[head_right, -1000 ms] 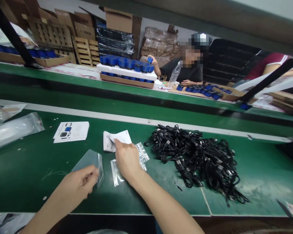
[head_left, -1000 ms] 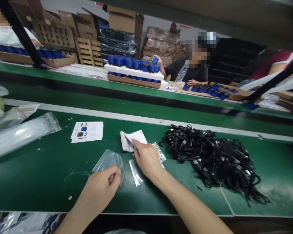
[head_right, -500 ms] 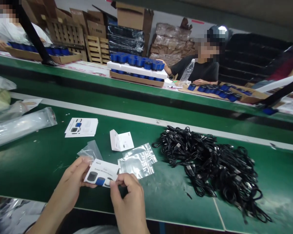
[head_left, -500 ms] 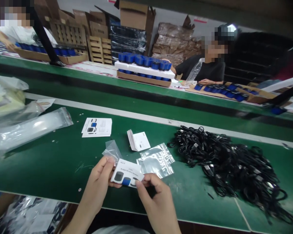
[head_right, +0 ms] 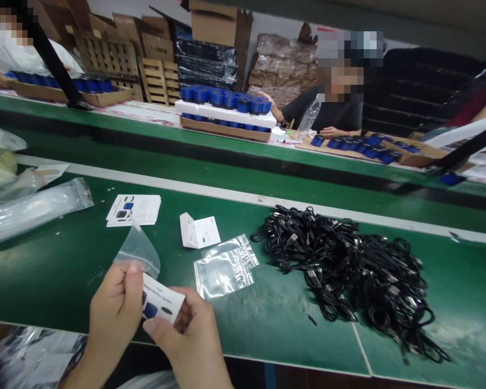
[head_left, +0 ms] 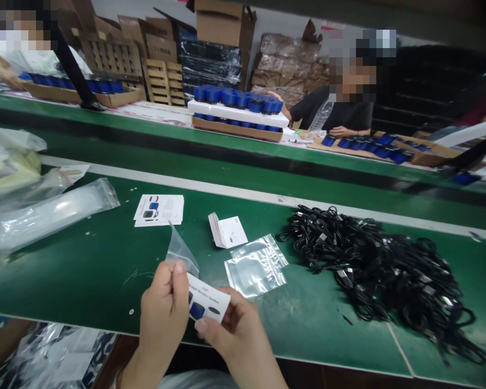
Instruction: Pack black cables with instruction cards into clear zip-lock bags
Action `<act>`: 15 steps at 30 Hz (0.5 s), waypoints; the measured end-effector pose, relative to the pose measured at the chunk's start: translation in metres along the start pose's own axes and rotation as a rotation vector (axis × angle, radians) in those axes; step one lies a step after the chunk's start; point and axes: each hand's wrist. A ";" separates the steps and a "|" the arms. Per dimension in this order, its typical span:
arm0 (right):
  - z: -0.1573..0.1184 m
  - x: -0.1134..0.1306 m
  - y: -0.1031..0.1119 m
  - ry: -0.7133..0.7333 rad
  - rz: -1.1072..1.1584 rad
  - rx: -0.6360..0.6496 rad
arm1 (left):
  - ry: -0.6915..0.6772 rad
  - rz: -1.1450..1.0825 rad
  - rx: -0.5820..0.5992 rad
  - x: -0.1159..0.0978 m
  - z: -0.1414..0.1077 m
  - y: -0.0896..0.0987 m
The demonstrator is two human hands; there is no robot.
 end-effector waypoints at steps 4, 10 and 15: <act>0.002 0.005 -0.002 -0.116 -0.092 0.019 | -0.062 0.027 0.021 0.000 -0.006 -0.003; -0.006 0.002 0.012 0.179 -0.586 -0.218 | -0.085 0.076 0.088 -0.004 -0.003 0.003; -0.015 0.007 0.021 0.920 -0.828 -0.583 | -0.089 0.076 0.167 -0.013 -0.001 0.008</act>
Point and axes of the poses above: each hand's wrist, its own z-axis towards the middle knuckle, its own y-axis out of the back of the hand, x = y × z, and after that the axes turned 15 degrees about -z, right-handed
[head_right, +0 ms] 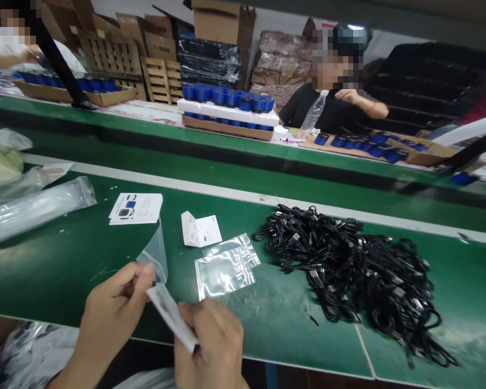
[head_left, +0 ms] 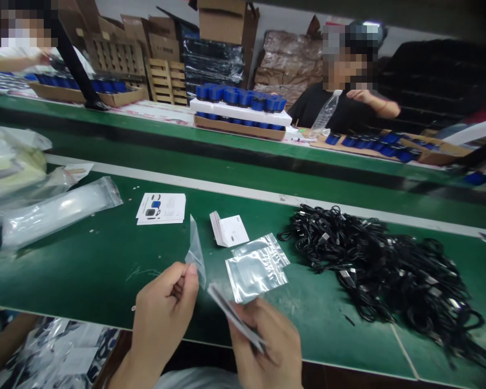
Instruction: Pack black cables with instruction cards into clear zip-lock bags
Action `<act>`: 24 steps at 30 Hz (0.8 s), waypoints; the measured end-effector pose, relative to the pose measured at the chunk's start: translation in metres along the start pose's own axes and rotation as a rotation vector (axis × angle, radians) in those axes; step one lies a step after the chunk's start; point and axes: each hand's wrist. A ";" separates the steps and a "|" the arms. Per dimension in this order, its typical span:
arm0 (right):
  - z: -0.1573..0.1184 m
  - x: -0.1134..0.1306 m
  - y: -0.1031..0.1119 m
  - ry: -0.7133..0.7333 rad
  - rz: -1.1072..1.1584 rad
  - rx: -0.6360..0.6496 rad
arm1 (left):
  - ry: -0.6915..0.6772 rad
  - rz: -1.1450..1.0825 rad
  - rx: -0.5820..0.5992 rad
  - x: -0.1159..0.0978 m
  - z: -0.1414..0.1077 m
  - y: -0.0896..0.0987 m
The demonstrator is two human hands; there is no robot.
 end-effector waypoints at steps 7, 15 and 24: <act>-0.004 -0.004 -0.007 0.245 -0.159 -0.061 | -0.071 -0.085 0.127 -0.010 -0.010 -0.005; -0.003 -0.003 0.005 0.007 -0.283 0.292 | -0.352 0.062 0.109 -0.008 -0.013 -0.013; 0.005 0.000 0.011 -0.097 -0.316 0.467 | -0.438 0.070 0.241 -0.001 -0.022 -0.018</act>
Point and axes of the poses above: each hand's wrist, its own z-axis towards the middle knuckle, its own y-axis out of the back of the hand, x = y × z, and after that the axes turned 15 degrees about -z, right-handed
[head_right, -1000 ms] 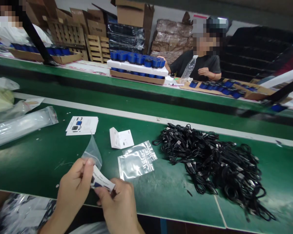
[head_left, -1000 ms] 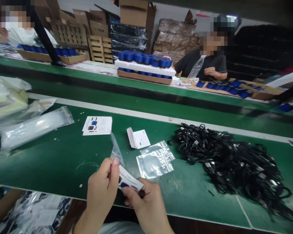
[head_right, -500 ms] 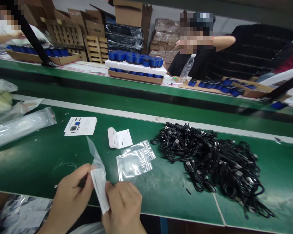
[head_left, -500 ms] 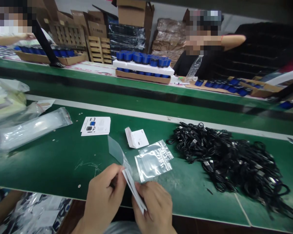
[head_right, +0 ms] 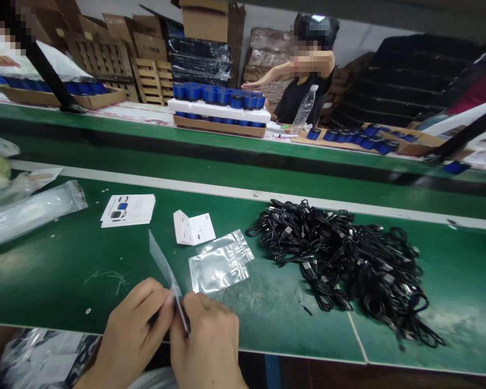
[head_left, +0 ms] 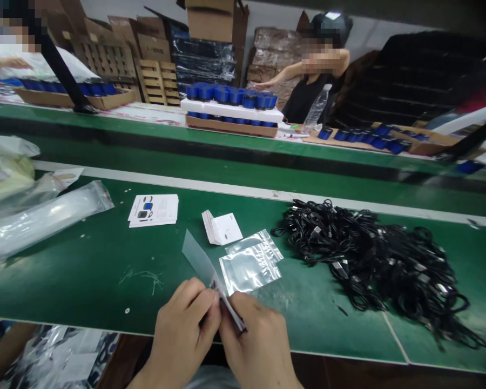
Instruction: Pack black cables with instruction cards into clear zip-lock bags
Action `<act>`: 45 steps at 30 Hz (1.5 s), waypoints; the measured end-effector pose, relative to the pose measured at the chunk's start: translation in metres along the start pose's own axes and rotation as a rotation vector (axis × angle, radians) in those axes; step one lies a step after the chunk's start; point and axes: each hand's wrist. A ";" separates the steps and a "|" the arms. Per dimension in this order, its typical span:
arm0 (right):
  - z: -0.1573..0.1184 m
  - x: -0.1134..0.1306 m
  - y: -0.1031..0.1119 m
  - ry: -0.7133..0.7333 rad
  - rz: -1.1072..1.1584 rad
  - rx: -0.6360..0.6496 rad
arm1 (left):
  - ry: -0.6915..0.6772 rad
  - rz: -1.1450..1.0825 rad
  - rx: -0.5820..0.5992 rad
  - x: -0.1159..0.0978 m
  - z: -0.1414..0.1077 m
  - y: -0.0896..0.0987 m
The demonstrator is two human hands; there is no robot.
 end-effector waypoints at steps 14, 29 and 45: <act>-0.005 -0.010 -0.002 0.036 0.093 0.039 | -0.006 -0.008 0.087 -0.002 -0.004 0.003; 0.009 -0.012 0.003 -0.101 0.537 0.195 | 0.026 -0.128 0.116 -0.012 -0.016 0.005; 0.022 0.002 -0.014 -0.131 0.383 0.142 | -0.034 -0.166 0.152 -0.005 -0.008 0.013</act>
Point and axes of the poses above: each hand's wrist, its own z-axis towards the middle knuckle, its own y-axis out of the back of the hand, x = y × z, and after that the axes turned 15 degrees about -z, right-handed
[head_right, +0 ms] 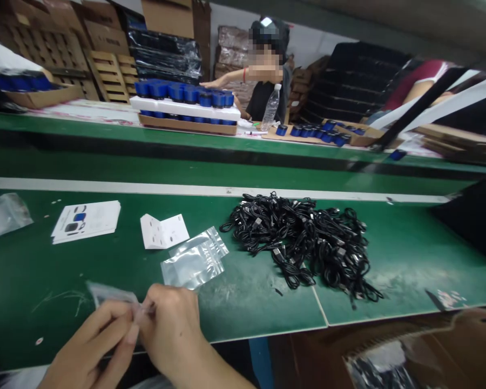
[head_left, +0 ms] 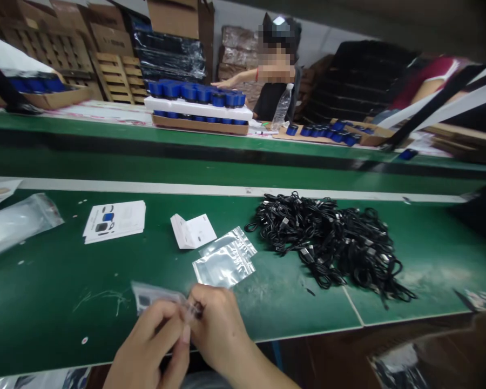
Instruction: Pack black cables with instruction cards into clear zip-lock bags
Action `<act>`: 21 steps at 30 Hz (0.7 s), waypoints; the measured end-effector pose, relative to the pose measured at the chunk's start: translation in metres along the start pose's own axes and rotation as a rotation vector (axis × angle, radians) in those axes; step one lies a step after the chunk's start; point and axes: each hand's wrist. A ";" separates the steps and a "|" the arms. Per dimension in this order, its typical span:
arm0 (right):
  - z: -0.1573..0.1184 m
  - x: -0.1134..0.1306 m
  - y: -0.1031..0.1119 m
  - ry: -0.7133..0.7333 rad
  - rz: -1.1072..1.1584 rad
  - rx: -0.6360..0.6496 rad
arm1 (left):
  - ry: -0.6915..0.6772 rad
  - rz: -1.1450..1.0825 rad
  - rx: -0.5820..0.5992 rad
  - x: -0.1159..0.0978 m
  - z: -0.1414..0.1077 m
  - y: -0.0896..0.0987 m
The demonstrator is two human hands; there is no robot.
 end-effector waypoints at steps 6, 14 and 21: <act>-0.009 -0.018 0.055 0.053 0.101 0.188 | 0.189 0.007 0.002 0.014 0.016 -0.002; -0.042 -0.124 0.133 -0.242 -0.990 -0.510 | 0.286 0.032 0.118 0.020 0.027 -0.010; -0.040 -0.132 0.137 -0.144 -0.788 -0.692 | 0.366 0.020 0.074 0.014 0.028 -0.011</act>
Point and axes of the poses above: each hand's wrist, its own z-axis towards the middle knuckle, its own y-axis out of the back of the hand, x = y × z, and after that the axes turned 15 degrees about -z, right-handed
